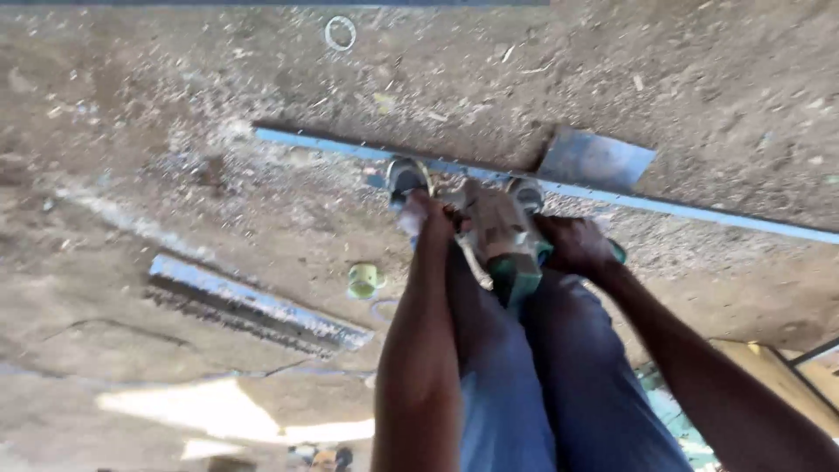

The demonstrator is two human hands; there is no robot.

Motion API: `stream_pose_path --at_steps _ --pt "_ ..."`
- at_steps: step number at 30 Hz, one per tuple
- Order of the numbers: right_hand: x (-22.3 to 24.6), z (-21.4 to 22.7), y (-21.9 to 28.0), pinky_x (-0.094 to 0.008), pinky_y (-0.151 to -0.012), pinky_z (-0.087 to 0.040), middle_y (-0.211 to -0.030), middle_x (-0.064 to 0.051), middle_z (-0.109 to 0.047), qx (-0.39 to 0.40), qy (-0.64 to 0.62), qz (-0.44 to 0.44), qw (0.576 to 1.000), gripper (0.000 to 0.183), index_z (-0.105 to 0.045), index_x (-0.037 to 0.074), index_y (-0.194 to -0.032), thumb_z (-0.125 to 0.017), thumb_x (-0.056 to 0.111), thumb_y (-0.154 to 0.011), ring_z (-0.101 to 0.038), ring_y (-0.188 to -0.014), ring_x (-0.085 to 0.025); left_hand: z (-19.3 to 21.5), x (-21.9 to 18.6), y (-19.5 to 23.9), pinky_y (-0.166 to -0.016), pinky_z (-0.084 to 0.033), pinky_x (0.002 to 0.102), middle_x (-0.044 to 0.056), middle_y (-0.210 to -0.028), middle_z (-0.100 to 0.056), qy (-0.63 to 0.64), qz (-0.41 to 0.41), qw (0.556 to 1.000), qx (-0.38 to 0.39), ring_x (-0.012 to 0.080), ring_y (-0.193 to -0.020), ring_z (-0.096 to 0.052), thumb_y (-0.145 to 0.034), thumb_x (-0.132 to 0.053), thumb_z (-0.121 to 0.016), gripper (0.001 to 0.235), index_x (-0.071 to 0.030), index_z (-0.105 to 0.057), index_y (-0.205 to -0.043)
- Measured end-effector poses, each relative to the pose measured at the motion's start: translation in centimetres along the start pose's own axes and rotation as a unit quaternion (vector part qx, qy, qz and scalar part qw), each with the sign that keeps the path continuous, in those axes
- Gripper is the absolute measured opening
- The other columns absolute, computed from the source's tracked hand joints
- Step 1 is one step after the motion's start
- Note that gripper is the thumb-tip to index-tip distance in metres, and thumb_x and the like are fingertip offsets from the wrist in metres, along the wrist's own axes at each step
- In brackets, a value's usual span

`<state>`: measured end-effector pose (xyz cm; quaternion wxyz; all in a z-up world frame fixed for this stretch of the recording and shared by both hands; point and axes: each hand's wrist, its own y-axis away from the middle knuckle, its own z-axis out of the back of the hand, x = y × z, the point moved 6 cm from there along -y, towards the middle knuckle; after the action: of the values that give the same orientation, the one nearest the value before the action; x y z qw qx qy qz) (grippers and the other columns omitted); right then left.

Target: Using a power drill to create a series of holes in a metal L-beam.

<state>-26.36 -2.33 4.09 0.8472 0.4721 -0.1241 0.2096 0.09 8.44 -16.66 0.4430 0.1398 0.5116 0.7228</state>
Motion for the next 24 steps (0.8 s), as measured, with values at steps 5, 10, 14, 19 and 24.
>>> stream_pose_path --at_steps 5,10,14,19,24 --pt "1.4 1.7 -0.2 -0.059 -0.077 -0.061 -0.098 -0.009 -0.073 0.029 0.005 -0.012 0.999 0.084 -0.054 0.020 -0.144 -0.074 0.039 -0.064 -0.075 -0.092 -0.039 2.3 -11.8 8.3 -0.038 -0.054 0.032 0.004 -0.055 -0.066 -0.343 0.003 0.939 0.015 0.0171 -0.038 -0.064 -0.101 -0.012 -0.049 0.029 -0.002 -0.068 -0.083" --pt "1.5 1.8 -1.0 -0.055 -0.078 -0.063 -0.102 -0.009 -0.073 0.068 0.051 -0.026 0.996 0.081 -0.053 0.020 -0.142 -0.074 0.046 -0.068 -0.075 -0.096 -0.035 3.0 -14.0 16.4 -0.030 -0.041 0.022 0.010 -0.062 -0.052 0.047 0.204 0.974 -0.088 0.0159 -0.034 -0.048 -0.101 -0.025 -0.034 0.040 0.010 -0.054 -0.099" --pt "3.6 3.7 -6.8 -0.055 -0.080 -0.063 -0.106 -0.006 -0.074 0.154 0.101 0.028 0.982 0.071 -0.054 0.021 -0.135 -0.079 0.041 -0.072 -0.075 -0.102 -0.033 6.1 -6.4 6.6 -0.062 -0.043 0.037 0.010 -0.065 -0.046 0.074 0.176 0.977 -0.091 0.0220 -0.047 -0.052 -0.105 -0.039 -0.024 0.049 0.002 -0.045 -0.088" --pt "1.9 0.2 -1.6 -0.058 -0.093 -0.058 -0.122 -0.008 -0.069 0.178 0.077 -0.063 0.979 0.078 -0.037 0.023 -0.152 -0.068 0.036 -0.082 -0.067 -0.119 -0.034 1.4 1.8 -0.5 -0.103 -0.046 0.057 0.010 -0.070 -0.038 0.097 0.194 0.976 -0.033 0.0296 -0.063 -0.058 -0.110 -0.056 -0.011 0.065 -0.007 -0.034 -0.073" --pt "1.6 -0.9 0.3 -0.060 -0.089 -0.059 -0.120 -0.010 -0.068 0.144 0.006 -0.100 0.985 0.085 -0.038 0.024 -0.152 -0.073 0.032 -0.076 -0.068 -0.115 -0.041 2.3 -2.5 4.7 -0.047 -0.055 0.045 0.006 -0.059 -0.068 -0.084 0.068 0.994 -0.004 0.0217 -0.048 -0.068 -0.095 -0.044 -0.050 0.046 -0.012 -0.060 -0.063"
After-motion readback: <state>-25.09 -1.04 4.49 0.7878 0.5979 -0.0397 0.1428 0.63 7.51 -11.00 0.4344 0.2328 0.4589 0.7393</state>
